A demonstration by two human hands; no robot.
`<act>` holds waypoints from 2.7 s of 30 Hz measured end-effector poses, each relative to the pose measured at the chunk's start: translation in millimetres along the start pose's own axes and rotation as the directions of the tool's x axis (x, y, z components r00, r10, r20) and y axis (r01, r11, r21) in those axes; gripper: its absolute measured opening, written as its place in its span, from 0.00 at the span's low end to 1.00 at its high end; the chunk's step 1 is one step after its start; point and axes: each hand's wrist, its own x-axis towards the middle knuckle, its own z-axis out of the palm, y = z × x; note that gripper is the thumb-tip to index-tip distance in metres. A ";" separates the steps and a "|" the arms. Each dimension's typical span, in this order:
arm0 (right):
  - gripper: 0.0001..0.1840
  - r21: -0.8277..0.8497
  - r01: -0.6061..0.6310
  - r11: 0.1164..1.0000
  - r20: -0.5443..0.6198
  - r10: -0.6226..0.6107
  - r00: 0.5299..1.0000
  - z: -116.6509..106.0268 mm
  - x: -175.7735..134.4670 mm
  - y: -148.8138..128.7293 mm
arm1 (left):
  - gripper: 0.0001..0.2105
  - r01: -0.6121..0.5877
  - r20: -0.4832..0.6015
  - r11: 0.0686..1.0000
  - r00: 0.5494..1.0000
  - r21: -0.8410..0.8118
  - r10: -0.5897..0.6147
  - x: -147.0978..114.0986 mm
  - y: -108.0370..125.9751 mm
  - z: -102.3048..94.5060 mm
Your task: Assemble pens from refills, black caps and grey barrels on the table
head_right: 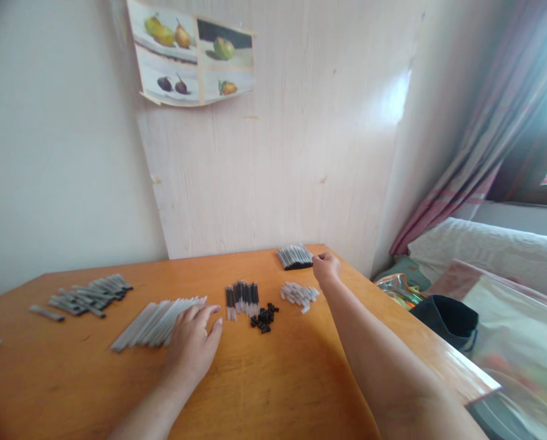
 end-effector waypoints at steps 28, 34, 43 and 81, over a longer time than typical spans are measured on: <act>0.18 -0.347 0.104 0.932 0.160 -0.050 0.986 39.0 26.4 4.1 | 0.11 0.017 0.030 1.000 0.999 -0.013 -0.017 0.4 -2.6 -1.0; 0.17 -0.382 0.098 0.919 0.190 -0.026 0.981 39.8 26.6 6.0 | 0.11 0.025 0.042 1.000 0.999 -0.013 -0.025 0.6 -1.2 -2.2; 0.16 -0.397 0.102 0.912 0.221 -0.013 0.975 43.5 22.8 4.1 | 0.11 0.031 0.045 0.999 0.999 -0.020 -0.030 -0.5 -0.8 -3.4; 0.19 -0.405 0.113 0.907 0.235 -0.016 0.972 40.1 19.2 9.5 | 0.10 0.037 0.034 0.999 0.999 -0.019 -0.036 1.2 0.8 -3.2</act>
